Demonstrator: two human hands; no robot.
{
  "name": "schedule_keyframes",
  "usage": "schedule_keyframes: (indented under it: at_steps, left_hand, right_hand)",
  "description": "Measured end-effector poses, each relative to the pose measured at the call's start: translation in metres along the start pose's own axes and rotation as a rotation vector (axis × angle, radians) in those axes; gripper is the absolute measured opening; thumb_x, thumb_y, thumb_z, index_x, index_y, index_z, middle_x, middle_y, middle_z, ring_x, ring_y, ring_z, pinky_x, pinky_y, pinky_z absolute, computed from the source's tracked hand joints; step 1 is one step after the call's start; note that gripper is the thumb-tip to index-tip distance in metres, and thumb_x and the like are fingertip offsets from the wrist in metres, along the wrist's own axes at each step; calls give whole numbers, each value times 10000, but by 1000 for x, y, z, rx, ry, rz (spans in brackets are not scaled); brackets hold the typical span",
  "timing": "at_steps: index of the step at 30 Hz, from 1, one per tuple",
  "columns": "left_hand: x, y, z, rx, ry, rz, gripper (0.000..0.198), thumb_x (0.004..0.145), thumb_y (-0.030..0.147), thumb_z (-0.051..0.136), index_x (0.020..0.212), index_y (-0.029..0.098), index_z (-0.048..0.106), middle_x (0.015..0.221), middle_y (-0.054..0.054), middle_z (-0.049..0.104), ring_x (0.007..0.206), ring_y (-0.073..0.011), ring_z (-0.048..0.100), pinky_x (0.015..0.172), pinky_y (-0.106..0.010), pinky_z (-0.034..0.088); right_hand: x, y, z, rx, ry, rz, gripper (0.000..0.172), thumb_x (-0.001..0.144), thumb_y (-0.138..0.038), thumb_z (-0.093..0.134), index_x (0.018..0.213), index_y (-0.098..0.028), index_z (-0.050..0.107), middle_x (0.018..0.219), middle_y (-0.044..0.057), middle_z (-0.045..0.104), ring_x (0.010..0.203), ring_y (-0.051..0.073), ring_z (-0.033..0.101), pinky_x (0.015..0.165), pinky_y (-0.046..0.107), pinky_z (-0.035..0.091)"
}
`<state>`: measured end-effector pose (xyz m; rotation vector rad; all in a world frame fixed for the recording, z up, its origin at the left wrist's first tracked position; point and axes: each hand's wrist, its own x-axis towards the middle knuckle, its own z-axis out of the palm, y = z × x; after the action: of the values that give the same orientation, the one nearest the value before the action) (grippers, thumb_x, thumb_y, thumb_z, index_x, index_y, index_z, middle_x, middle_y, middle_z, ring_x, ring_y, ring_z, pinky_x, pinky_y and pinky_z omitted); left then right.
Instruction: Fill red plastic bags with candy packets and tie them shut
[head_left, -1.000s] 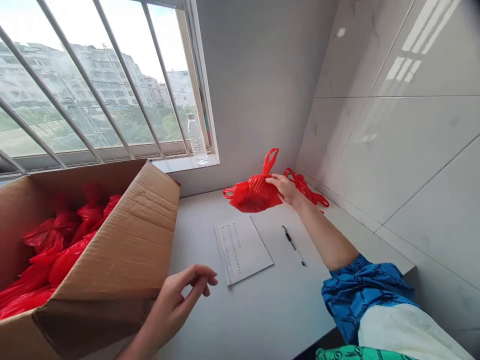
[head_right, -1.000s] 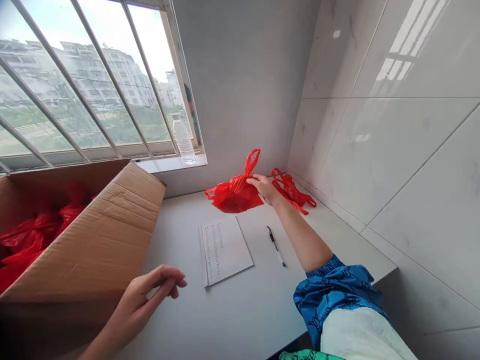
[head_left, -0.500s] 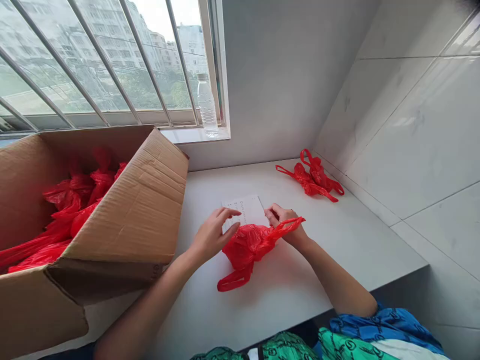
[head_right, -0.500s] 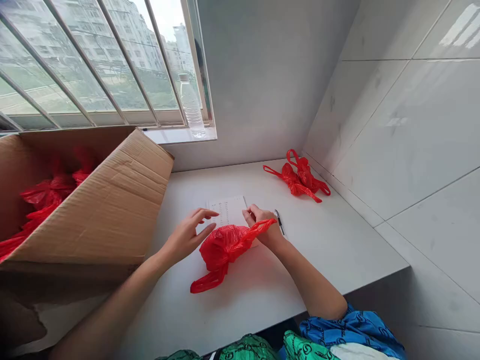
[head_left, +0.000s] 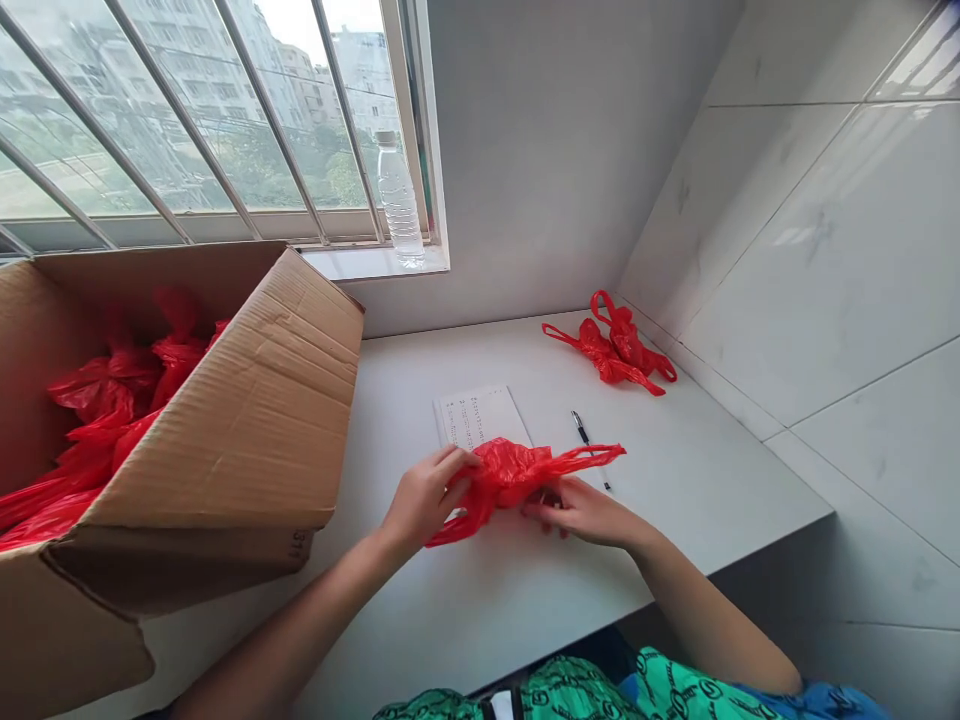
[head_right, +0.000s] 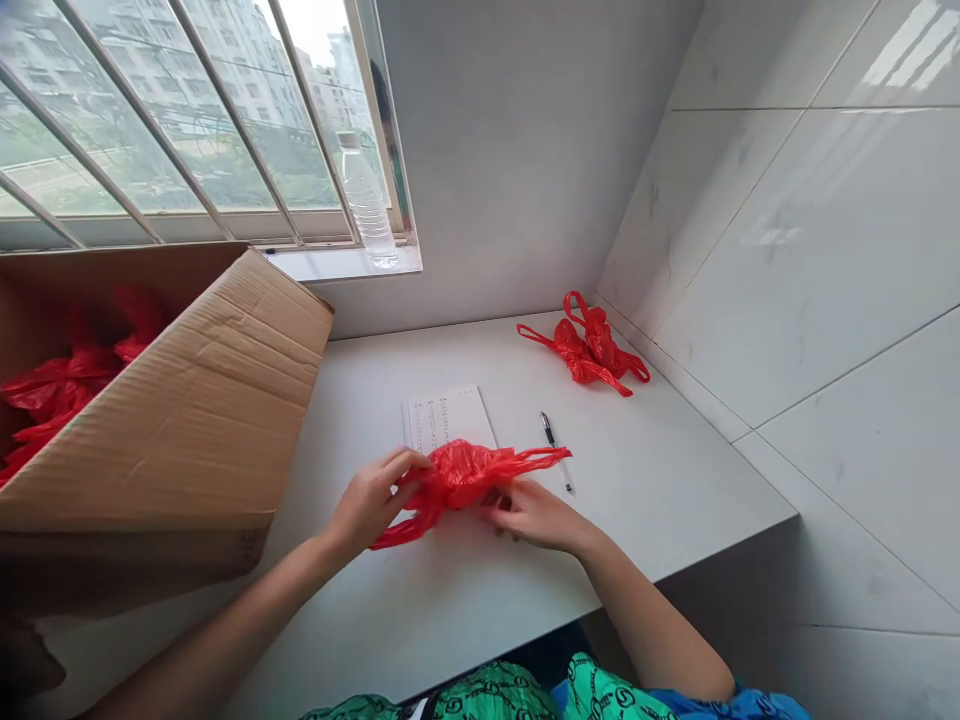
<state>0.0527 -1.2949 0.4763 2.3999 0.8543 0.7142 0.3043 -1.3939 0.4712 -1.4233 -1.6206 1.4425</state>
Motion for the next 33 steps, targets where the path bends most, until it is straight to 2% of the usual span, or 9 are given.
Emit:
schedule_keyframes:
  at_steps: [4,9,13,15,18,21,26,29,33]
  left_hand:
    - [33,7,-4,-463,136,-179,227,973,359,436,984,187,585,879,-22,676,718,-127,599,637,-232,482]
    - [36,-20,-2,-637,-6,-306,280,891,387,526,1056,169,587,975,-69,697,827,-185,653,716,-299,521]
    - [18,-41,-11,-480,125,-366,316,877,369,520,1107,167,599,1000,-77,692,872,-197,649,721,-305,527]
    - [7,-42,-18,-388,77,-358,366,877,400,545,1165,180,596,1070,-87,678,930,-212,644,738,-318,543]
    - [-6,-30,-29,-294,-47,-306,424,896,415,567,1275,226,560,1272,-93,608,1106,-236,610,884,-368,549]
    - [-9,-4,-32,-254,24,-195,389,950,391,511,1315,256,531,1359,-74,557,1243,-237,545,1037,-403,483]
    - [13,11,-2,181,-72,64,393,988,266,411,1368,234,507,1440,-76,513,1332,-244,472,1131,-445,385]
    - [25,-6,19,471,-154,30,449,992,246,369,1414,128,469,1459,-156,501,1362,-292,455,1159,-521,320]
    - [20,-20,27,619,-37,-27,496,996,264,346,1457,97,417,1496,-188,450,1395,-316,420,1164,-541,292]
  right_hand:
    - [32,-9,2,9,317,-71,379,896,-554,566,1091,-229,573,998,43,689,778,171,649,606,277,505]
    - [56,-1,5,-75,355,-109,290,871,-496,610,848,-208,573,741,-3,657,654,160,624,598,279,469]
    - [55,2,2,-113,502,-212,209,899,-397,557,794,-215,559,749,-15,638,650,144,617,617,272,463]
    - [47,2,-2,-210,510,-203,151,880,-355,574,813,-221,588,782,-12,661,686,152,629,640,280,469]
    - [36,3,-4,-331,419,-150,145,846,-361,626,903,-228,642,889,8,698,722,170,651,658,306,501]
    - [34,2,1,-397,559,-148,340,851,-510,632,1032,-222,659,1034,65,691,888,226,668,770,372,547]
    - [66,-1,15,-636,563,-305,468,951,-498,506,1297,-191,575,1341,131,586,1276,284,520,1046,453,462]
    - [91,4,21,-790,522,-328,434,993,-328,428,1368,-127,518,1447,159,511,1383,285,426,1155,484,347]
    - [101,16,27,-876,551,-354,501,997,-303,381,1431,-61,443,1527,194,411,1458,292,316,1208,514,249]
